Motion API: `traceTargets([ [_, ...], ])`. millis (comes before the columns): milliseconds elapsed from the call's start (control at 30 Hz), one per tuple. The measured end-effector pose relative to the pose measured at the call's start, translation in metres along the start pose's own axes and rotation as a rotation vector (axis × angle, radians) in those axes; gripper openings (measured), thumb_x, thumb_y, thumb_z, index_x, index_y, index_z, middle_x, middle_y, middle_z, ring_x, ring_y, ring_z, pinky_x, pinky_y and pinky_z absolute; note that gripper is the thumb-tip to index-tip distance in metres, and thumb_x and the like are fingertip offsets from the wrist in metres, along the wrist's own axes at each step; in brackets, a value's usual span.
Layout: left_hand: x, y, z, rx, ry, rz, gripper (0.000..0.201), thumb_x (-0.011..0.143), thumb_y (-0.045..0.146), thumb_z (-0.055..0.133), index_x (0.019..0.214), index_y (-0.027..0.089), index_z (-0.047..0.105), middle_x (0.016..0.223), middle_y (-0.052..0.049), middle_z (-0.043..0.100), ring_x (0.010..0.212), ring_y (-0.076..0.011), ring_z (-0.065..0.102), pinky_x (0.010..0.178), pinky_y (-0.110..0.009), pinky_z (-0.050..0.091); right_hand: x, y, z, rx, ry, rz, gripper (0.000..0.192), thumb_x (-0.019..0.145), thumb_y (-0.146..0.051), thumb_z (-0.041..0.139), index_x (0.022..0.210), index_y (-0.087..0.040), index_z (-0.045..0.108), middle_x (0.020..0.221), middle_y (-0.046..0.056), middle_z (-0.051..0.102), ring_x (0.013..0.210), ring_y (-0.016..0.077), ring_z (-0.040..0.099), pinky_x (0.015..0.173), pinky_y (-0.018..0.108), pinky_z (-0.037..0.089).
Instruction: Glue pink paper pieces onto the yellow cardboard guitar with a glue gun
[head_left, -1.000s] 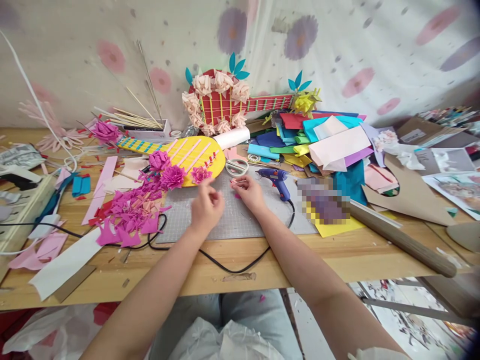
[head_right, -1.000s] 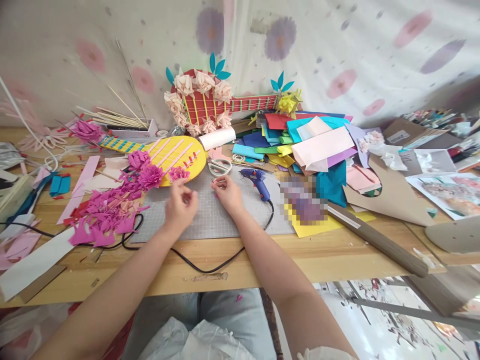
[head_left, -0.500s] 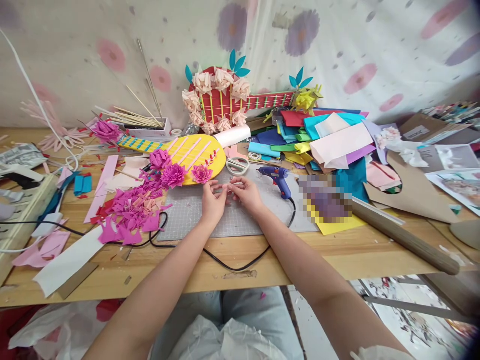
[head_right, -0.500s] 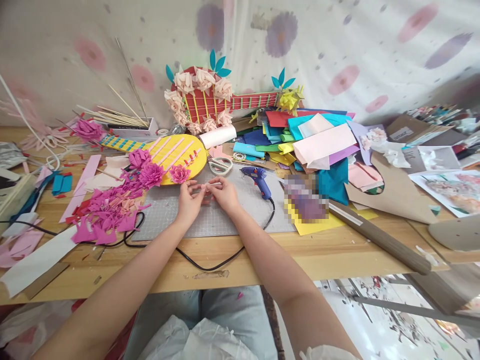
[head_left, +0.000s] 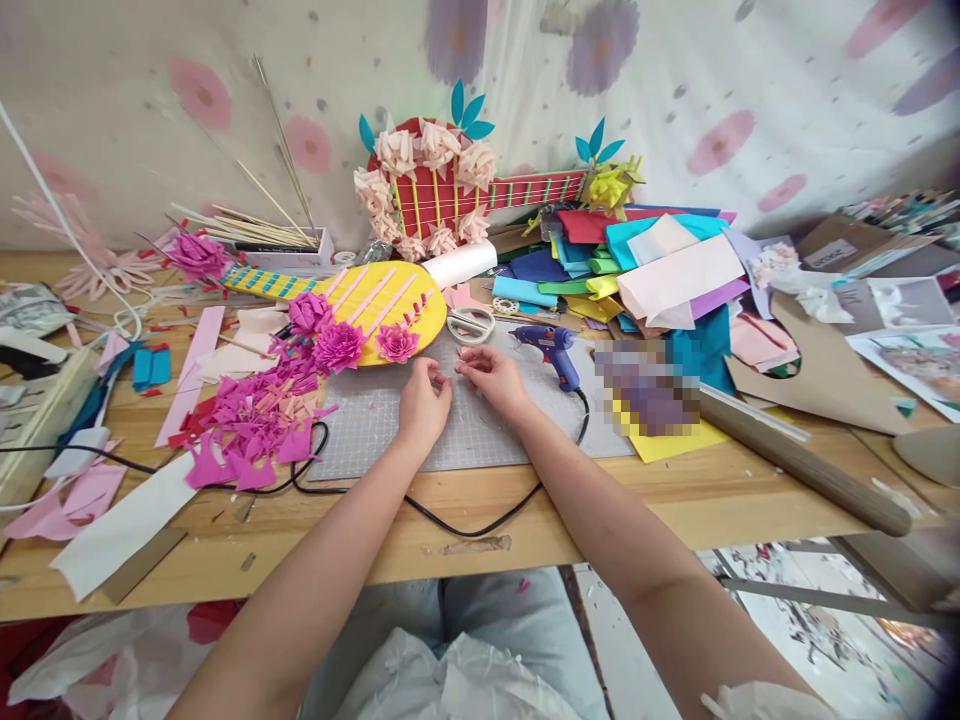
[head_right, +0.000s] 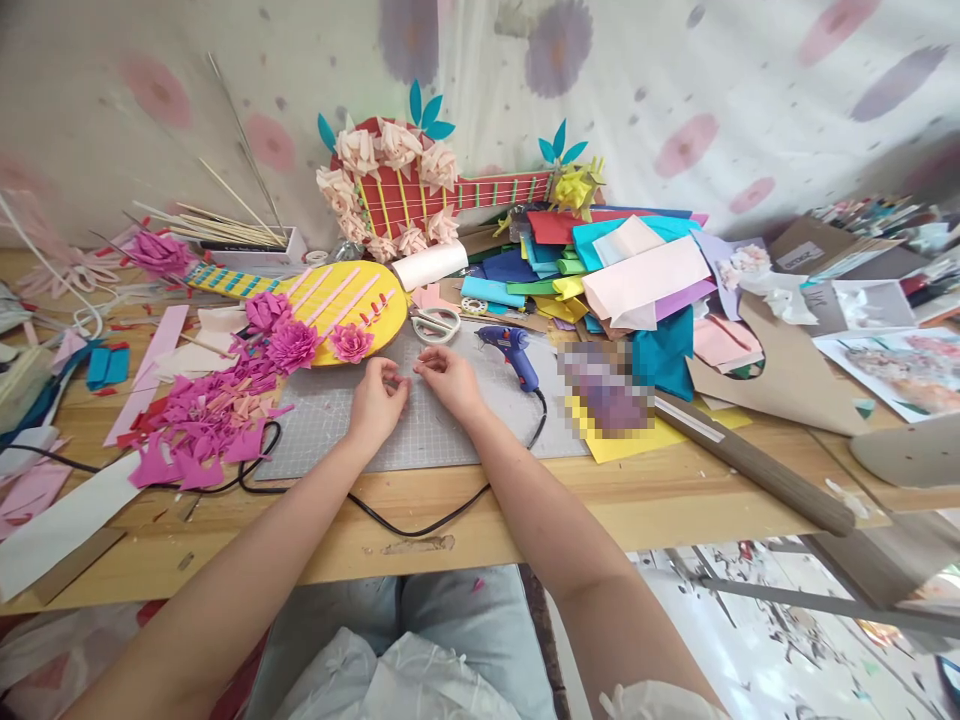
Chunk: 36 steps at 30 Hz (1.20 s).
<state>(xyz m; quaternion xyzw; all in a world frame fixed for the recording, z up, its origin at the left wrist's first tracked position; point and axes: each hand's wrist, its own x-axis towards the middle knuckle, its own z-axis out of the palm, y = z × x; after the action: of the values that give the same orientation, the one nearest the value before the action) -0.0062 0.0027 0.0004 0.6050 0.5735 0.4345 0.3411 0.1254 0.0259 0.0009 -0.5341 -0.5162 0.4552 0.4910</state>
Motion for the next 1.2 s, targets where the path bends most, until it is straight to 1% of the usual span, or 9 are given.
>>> traceTargets([
  [167,0.004,-0.002,0.002,0.2,0.055,0.121,0.016,0.077,0.016,0.055,0.092,0.019,0.05,0.09,-0.007,0.063,0.069,-0.016,0.06,0.077,-0.038,0.05,0.0,0.0,0.005,-0.103,0.048,-0.057,0.01,0.069,-0.025,0.061,0.077,-0.019,0.062,0.078,0.001,0.067,0.07,0.0127,0.061,0.07,0.028,0.048],
  [267,0.003,-0.001,0.0,0.152,0.037,0.101,0.024,0.076,0.017,0.056,0.1,0.018,0.05,0.104,-0.01,0.061,0.061,-0.0128,0.057,0.073,-0.036,0.051,-0.003,-0.002,0.008,-0.152,0.047,-0.083,0.007,0.071,-0.022,0.057,0.076,-0.019,0.061,0.078,0.0,0.067,0.072,0.0126,0.061,0.07,0.027,0.047],
  [400,0.0,0.0,-0.003,0.028,0.036,0.095,0.027,0.075,0.018,0.056,0.101,0.018,0.049,0.109,-0.009,0.057,0.051,-0.0062,0.051,0.061,-0.03,0.052,-0.005,-0.008,0.009,-0.068,0.034,-0.032,0.005,0.069,-0.023,0.057,0.072,-0.019,0.057,0.076,0.0,0.065,0.067,0.0112,0.057,0.058,0.022,0.043],
  [500,-0.001,0.003,-0.003,-0.141,0.028,0.063,0.031,0.072,0.017,0.058,0.101,0.019,0.046,0.107,-0.006,0.056,0.05,-0.0045,0.052,0.049,-0.023,0.048,-0.008,-0.016,0.009,0.073,0.002,0.048,0.014,0.064,-0.029,0.064,0.07,-0.018,0.056,0.072,-0.001,0.062,0.06,0.0089,0.052,0.05,0.02,0.037],
  [600,-0.001,0.006,-0.002,-0.373,-0.028,-0.02,0.032,0.07,0.021,0.06,0.098,0.02,0.044,0.104,-0.005,0.056,0.052,-0.0066,0.056,0.036,-0.019,0.041,-0.014,-0.025,0.009,0.244,-0.1,0.125,0.023,0.061,-0.034,0.07,0.07,-0.018,0.057,0.067,-0.003,0.058,0.055,0.0072,0.049,0.049,0.02,0.034],
  [733,0.002,0.01,-0.002,-0.597,-0.142,-0.124,0.03,0.068,0.032,0.065,0.087,0.018,0.048,0.081,-0.001,0.06,0.049,-0.0087,0.058,0.034,-0.018,0.042,-0.018,-0.03,0.011,0.441,-0.201,0.225,0.03,0.055,-0.037,0.075,0.07,-0.018,0.057,0.061,-0.006,0.054,0.05,0.0064,0.046,0.049,0.022,0.033],
  [867,0.002,0.013,-0.005,-0.639,-0.127,-0.168,0.032,0.064,0.039,0.069,0.078,0.016,0.052,0.065,0.002,0.058,0.048,-0.009,0.057,0.036,-0.019,0.045,-0.016,-0.028,0.01,0.493,-0.184,0.255,0.03,0.052,-0.034,0.077,0.069,-0.017,0.06,0.063,-0.004,0.057,0.054,0.0074,0.049,0.05,0.022,0.034],
  [1033,0.002,0.016,-0.008,-0.611,-0.118,-0.223,0.034,0.062,0.041,0.071,0.072,0.016,0.05,0.068,0.0,0.061,0.046,-0.0087,0.056,0.035,-0.019,0.045,-0.014,-0.028,0.003,0.431,-0.135,0.238,0.026,0.052,-0.03,0.076,0.067,-0.017,0.059,0.067,-0.003,0.059,0.062,0.0077,0.052,0.053,0.02,0.033],
  [1200,0.004,0.014,-0.007,-0.621,-0.096,-0.233,0.033,0.062,0.035,0.072,0.079,0.017,0.051,0.064,0.002,0.059,0.047,-0.0098,0.057,0.037,-0.02,0.046,-0.014,-0.024,0.006,0.324,-0.139,0.21,0.022,0.055,-0.031,0.072,0.067,-0.016,0.061,0.068,-0.002,0.059,0.061,0.0068,0.049,0.053,0.02,0.033],
])
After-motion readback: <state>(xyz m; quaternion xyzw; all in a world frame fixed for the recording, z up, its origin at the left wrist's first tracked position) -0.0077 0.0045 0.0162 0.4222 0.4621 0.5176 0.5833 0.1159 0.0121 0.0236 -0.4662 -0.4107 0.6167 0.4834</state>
